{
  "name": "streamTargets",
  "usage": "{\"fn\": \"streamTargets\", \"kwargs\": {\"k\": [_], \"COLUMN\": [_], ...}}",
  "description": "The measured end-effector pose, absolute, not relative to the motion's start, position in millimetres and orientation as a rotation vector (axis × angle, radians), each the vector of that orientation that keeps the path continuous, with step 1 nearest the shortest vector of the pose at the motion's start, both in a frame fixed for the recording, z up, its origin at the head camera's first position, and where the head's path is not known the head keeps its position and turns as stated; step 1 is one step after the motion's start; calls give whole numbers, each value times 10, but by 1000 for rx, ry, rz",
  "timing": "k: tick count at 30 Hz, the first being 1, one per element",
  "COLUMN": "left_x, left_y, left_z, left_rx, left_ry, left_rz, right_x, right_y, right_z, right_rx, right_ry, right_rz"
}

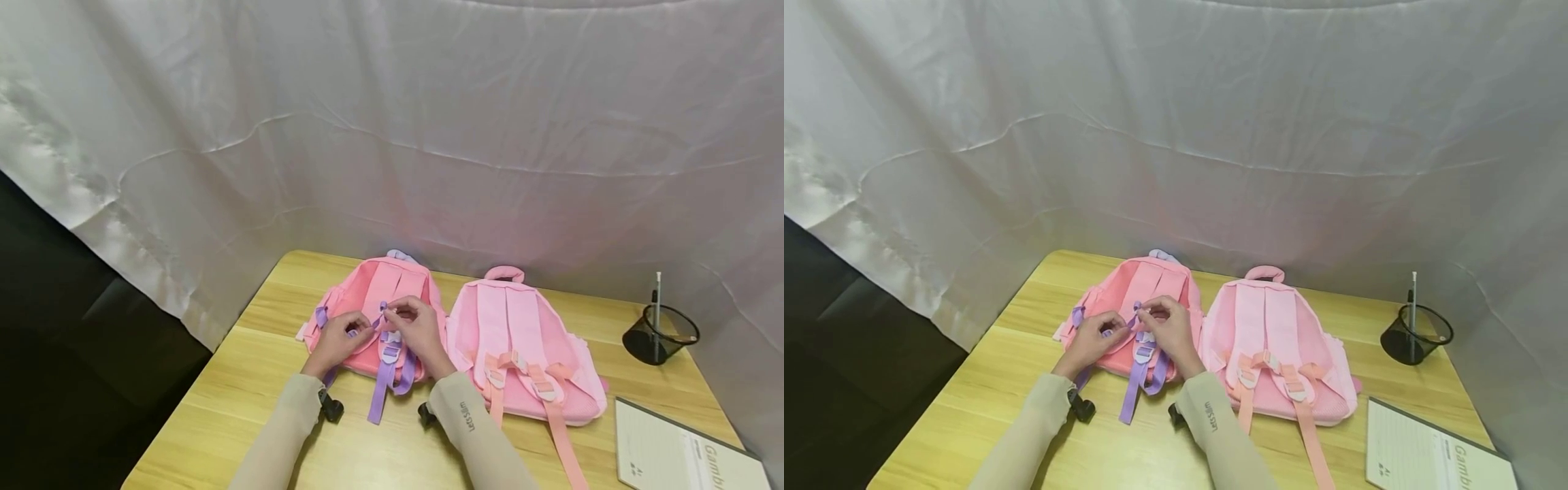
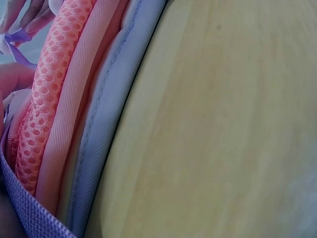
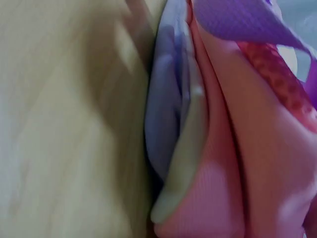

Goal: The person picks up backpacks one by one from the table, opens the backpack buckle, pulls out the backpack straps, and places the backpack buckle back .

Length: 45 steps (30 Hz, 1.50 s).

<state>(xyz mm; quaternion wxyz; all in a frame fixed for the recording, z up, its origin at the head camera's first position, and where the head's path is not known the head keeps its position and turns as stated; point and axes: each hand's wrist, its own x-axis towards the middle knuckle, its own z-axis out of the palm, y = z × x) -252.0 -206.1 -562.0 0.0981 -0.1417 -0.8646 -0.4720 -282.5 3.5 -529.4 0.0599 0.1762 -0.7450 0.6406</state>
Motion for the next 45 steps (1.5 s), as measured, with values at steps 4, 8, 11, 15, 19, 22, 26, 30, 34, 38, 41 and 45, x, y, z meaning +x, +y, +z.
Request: {"fn": "streamTargets", "kwargs": {"k": [4,8,11,15,19,22,26,30,34,38,41,45], "left_x": [-2524,-2521,-2523,-2522,-2519,-2519,-2520,-2520,-2521,-2520,-2518,-2508], "left_y": [-2071,-2068,-2065,-2069,-2064,-2061,-2063,-2060,-2066,-2065,-2064,-2065], "left_z": [-5625,-5615,-5612,-5614,-5605,-5593,-5592,-5616,-5637,-5636,-5628,-5621], "left_rx": [-414,-409,-411,-416,-413,-409,-403,-406,-415,-402,-394,-401], "left_ry": [-2562,-2567,-2575,-2574,-2573,-2568,-2563,-2568,-2565,-2568,-2566,-2555], "left_rz": [-1395,-1386,-1383,-1376,-1376,-1389,-1401,-1407,-1409,-1401,-1393,-1387], "right_x": [-2846,-2858,-2859,-2867,-2883,-2900,-2933,-2974,-3024,-3052,-3053,-3049], "right_y": [74,102,118,138,178,215,276,361,418,441,443,446], "right_z": [-5308,-5327,-5325,-5310,-5272,-5227,-5190,-5213,-5256,-5278,-5281,-5307], "right_rx": [541,540,545,554,543,544,568,577,591,602,577,534], "right_ry": [-2262,-2256,-2251,-2267,-2320,-2357,-2399,-2478,-2548,-2577,-2600,-2632], "right_rz": [1931,1942,1943,1928,1899,1896,1912,1866,1747,1711,1722,1729]}}
